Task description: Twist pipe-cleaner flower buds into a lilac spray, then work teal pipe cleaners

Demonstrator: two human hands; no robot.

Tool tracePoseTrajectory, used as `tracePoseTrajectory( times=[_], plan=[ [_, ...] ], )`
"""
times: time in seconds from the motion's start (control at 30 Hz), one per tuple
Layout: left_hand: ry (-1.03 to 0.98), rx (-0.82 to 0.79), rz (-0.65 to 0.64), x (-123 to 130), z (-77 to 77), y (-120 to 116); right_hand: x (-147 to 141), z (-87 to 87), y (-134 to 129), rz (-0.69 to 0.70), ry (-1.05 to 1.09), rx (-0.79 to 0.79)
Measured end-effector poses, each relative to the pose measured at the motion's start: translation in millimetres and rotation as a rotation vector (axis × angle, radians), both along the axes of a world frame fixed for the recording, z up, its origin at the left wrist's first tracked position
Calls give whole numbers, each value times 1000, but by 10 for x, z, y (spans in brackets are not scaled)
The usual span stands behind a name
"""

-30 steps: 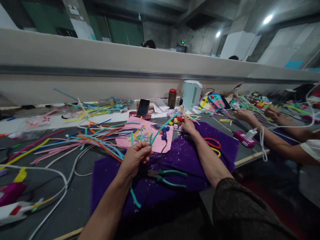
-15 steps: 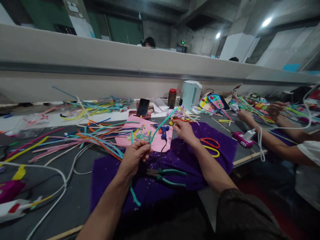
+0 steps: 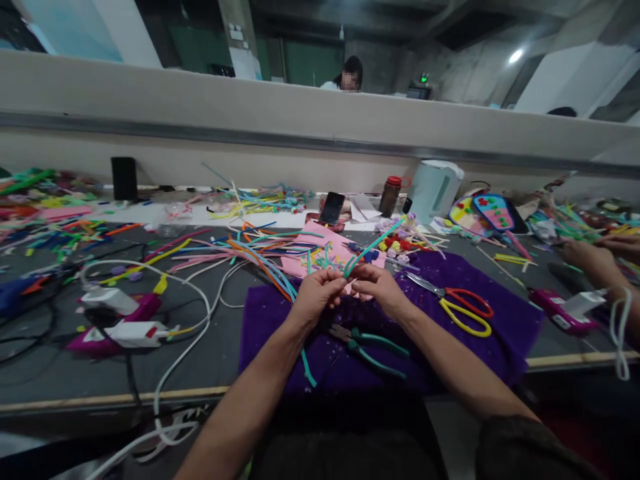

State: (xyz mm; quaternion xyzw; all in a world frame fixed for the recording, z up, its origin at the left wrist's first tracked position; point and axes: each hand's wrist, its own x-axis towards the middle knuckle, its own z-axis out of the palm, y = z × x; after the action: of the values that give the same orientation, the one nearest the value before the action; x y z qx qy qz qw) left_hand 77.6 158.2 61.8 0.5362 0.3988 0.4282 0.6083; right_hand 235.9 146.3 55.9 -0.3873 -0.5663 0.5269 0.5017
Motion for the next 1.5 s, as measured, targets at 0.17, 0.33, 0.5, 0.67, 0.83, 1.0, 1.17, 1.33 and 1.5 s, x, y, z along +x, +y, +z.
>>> tracePoseTrajectory(
  times=[0.17,0.33,0.5,0.67,0.83,1.0,1.17,1.33,1.5],
  plan=[
    [89,137,13,29,-45,-13,14,-26,26,-65,-31,-41],
    [158,117,-84,38,-18,-41,54,-76,50,-3,-68,-33],
    [178,138,-88,52,-43,-53,76,-65,21,30,-120,18],
    [203,180,-69,54,-90,-51,66,-71,22,28,-113,53],
    [131,90,-162,29,-63,-43,62,-103,34,-79,-111,28],
    [69,24,-199,18,-67,-25,43,-115,29,-117,-55,-8],
    [293,322,43,59,-110,-43,2,-146,41,-137,-60,-30],
    [479,561,167,85,-106,-68,-15,-170,69,-129,28,-100],
    [492,587,174,69,-119,-46,-1,-170,91,-111,121,-165]
  ],
)
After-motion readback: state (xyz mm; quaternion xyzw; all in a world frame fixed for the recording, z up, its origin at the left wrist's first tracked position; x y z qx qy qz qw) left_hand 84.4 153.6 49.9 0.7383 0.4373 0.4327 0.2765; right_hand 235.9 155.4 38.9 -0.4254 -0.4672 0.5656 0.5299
